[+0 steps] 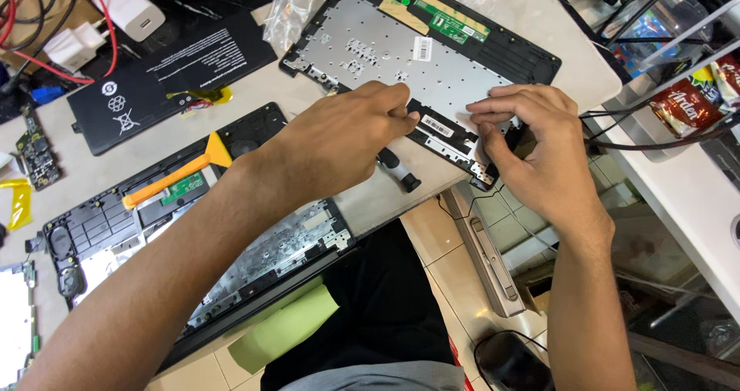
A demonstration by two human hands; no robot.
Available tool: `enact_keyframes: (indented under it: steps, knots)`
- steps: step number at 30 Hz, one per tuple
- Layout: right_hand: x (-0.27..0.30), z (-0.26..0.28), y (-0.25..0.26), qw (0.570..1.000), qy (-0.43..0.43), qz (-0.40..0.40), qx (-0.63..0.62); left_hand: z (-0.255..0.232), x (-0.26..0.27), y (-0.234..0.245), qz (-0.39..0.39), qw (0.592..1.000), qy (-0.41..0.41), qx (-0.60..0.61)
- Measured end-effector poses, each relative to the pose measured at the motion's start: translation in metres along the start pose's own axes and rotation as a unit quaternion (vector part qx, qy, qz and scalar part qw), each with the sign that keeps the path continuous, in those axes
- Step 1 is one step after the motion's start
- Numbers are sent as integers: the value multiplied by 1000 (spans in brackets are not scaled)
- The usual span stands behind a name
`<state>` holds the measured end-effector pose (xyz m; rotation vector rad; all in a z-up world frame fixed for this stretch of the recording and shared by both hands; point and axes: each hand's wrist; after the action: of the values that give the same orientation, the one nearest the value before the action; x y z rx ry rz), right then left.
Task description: The person disassembles a laptop by removing screws, prying open the casing, and detaching internal components. They use a screwdriver and a plastic pry tool to carefully separate parts and disconnect cables.
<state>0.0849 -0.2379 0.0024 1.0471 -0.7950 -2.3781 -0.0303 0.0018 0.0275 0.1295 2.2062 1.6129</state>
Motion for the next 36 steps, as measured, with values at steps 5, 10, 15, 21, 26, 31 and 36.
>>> enact_keyframes:
  steps: [5,10,15,21,26,31,36]
  knots:
    - [0,-3,-1,1000,-13,-1,-7,3,9,-5,-38,999,-20,9]
    - [0,-2,-3,1000,-4,-5,-10,2,13,-6,-53,998,-36,15]
    - [-14,15,-9,991,97,61,63,1,14,-10,-74,996,-49,-25]
    - [-24,19,-22,979,140,98,113,4,12,2,-93,991,-81,46]
    - [-19,22,-22,962,175,91,190,25,5,-5,-77,993,-64,59]
    - [-13,22,-23,937,216,61,269,27,-4,-3,-65,994,-49,69]
    - [-15,22,-21,915,230,80,323,26,-7,-6,-26,998,-50,2]
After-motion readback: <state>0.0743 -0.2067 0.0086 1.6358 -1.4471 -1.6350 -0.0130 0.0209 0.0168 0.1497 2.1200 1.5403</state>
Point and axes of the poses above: each hand's wrist, its own x-axis away from the middle knuckle, its own y-axis out of the back of the hand, z = x × y, and after that the axes turned 12 degrees about -z, right-handed
